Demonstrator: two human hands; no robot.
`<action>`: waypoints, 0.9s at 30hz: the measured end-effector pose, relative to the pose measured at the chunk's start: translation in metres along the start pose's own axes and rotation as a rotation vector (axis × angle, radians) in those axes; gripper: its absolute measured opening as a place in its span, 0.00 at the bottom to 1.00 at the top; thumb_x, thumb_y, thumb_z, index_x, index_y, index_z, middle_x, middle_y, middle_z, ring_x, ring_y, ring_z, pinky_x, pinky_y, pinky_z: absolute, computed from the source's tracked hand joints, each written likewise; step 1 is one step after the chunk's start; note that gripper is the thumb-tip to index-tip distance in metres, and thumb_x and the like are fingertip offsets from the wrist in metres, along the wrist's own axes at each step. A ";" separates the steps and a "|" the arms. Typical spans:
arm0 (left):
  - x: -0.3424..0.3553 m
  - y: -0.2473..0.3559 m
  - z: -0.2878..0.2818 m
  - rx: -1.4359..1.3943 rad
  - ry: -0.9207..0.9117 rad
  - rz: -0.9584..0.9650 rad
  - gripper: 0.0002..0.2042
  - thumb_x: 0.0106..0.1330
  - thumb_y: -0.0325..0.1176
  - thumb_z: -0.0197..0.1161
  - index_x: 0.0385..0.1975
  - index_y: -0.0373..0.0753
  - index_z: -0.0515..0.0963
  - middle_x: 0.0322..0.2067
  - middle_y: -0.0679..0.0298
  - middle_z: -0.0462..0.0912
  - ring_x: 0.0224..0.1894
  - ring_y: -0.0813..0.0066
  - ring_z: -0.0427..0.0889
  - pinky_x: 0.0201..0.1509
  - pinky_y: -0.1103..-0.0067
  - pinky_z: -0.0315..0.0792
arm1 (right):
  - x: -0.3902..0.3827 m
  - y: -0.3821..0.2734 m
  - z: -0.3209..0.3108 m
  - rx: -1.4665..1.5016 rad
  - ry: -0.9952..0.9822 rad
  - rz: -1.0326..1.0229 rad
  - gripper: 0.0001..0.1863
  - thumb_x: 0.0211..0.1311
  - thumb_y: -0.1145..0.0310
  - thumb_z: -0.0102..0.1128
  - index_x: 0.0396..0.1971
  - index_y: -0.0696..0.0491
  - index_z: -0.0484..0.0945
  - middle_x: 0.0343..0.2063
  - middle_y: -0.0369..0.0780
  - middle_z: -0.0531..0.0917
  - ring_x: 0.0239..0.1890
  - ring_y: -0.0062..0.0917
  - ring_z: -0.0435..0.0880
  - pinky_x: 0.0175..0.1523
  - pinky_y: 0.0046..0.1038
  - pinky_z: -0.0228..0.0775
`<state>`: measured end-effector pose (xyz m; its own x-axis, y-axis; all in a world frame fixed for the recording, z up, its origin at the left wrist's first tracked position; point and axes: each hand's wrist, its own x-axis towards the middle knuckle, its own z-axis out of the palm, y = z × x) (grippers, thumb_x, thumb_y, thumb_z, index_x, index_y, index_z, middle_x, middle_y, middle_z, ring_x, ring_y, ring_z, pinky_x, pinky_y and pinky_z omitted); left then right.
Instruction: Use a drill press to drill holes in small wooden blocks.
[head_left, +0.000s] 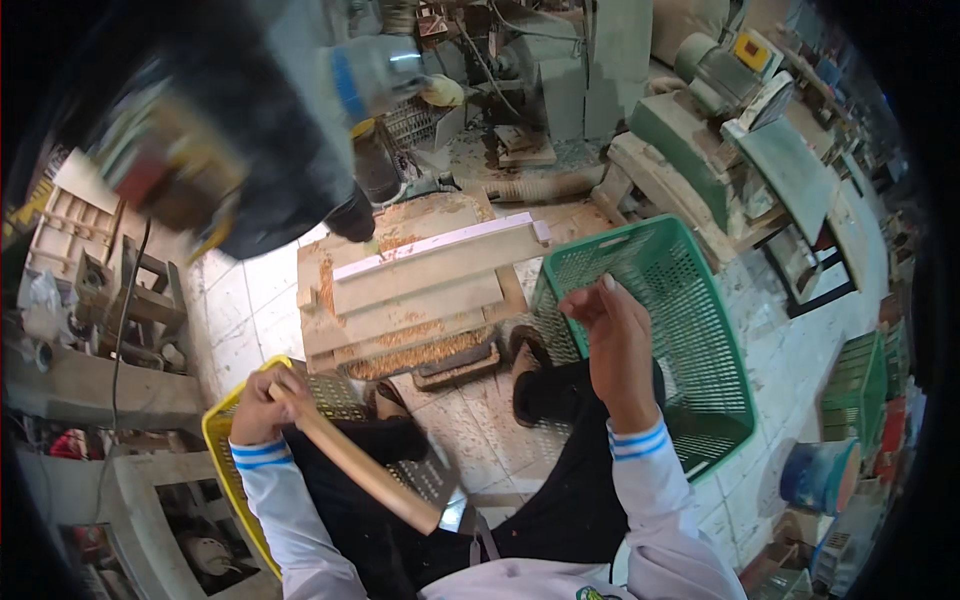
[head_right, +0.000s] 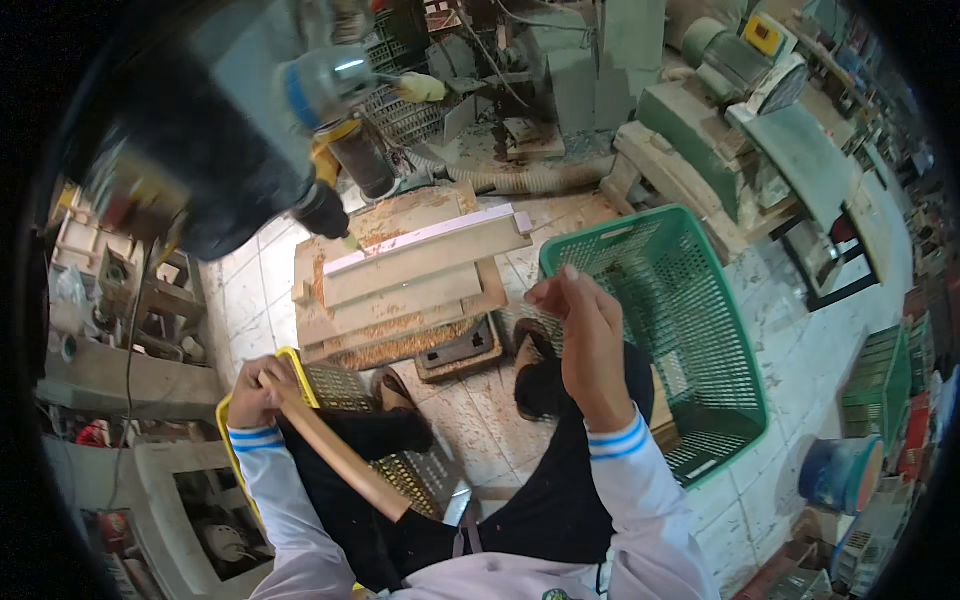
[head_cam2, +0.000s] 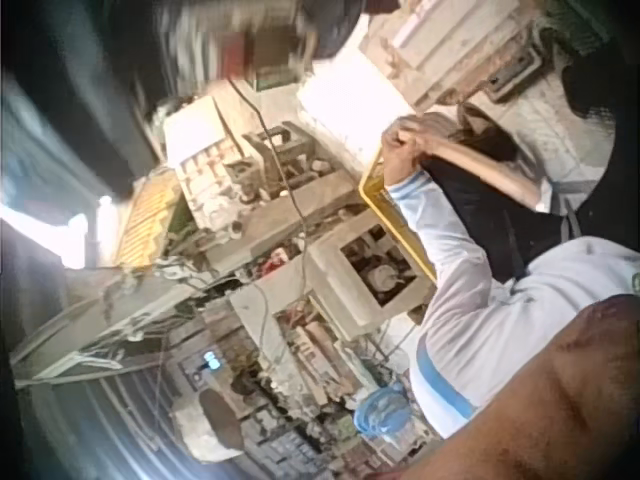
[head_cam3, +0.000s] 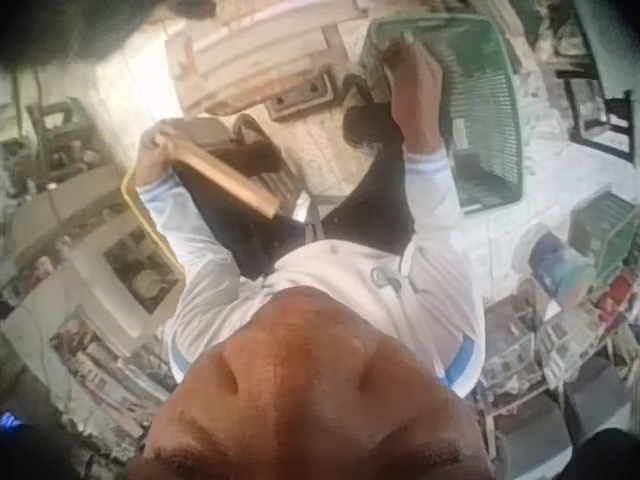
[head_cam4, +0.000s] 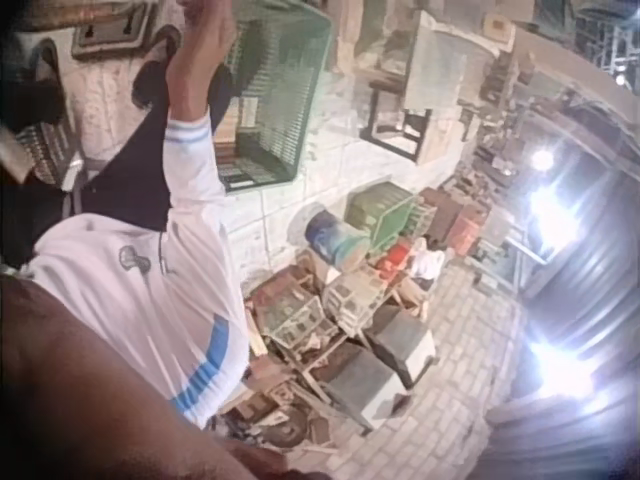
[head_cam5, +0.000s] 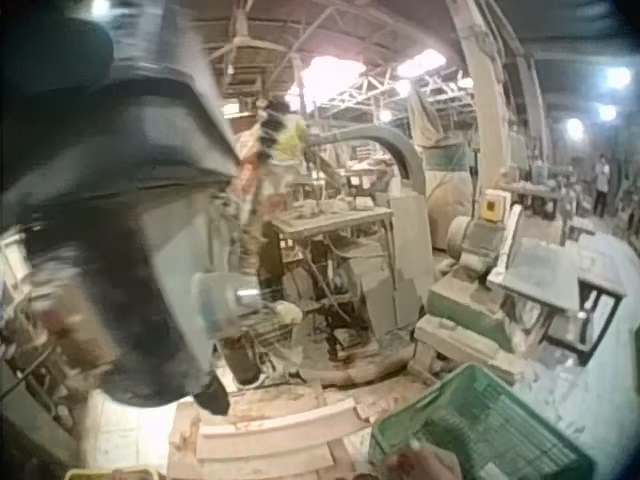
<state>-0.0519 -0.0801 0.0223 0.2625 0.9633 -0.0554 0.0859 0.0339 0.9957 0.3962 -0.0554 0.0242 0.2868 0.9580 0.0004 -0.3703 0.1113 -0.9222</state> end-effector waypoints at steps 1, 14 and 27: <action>-0.001 -0.003 -0.001 -0.067 -0.022 -0.009 0.20 0.47 0.41 0.79 0.27 0.33 0.78 0.26 0.59 0.80 0.29 0.70 0.79 0.32 0.77 0.72 | -0.002 -0.004 -0.005 0.057 -0.097 0.033 0.22 0.76 0.56 0.48 0.33 0.61 0.80 0.33 0.42 0.84 0.39 0.24 0.81 0.51 0.28 0.70; 0.040 -0.028 -0.038 -0.529 -0.313 0.128 0.22 0.53 0.44 0.79 0.31 0.31 0.76 0.23 0.50 0.77 0.16 0.64 0.76 0.15 0.73 0.69 | 0.035 -0.025 -0.027 -0.399 -0.809 -0.130 0.22 0.56 0.62 0.72 0.48 0.58 0.80 0.41 0.46 0.83 0.39 0.39 0.82 0.45 0.37 0.71; 0.025 -0.032 -0.032 -0.495 -0.045 0.117 0.25 0.55 0.49 0.77 0.27 0.36 0.70 0.20 0.57 0.71 0.15 0.68 0.72 0.14 0.75 0.67 | 0.025 -0.017 -0.018 -0.617 -0.797 -0.171 0.20 0.66 0.56 0.62 0.47 0.56 0.81 0.36 0.43 0.86 0.36 0.35 0.84 0.44 0.37 0.72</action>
<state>-0.0792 -0.0480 -0.0090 0.2856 0.9561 0.0660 -0.4093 0.0595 0.9105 0.4257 -0.0382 0.0333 -0.4616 0.8642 0.2001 0.2047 0.3233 -0.9239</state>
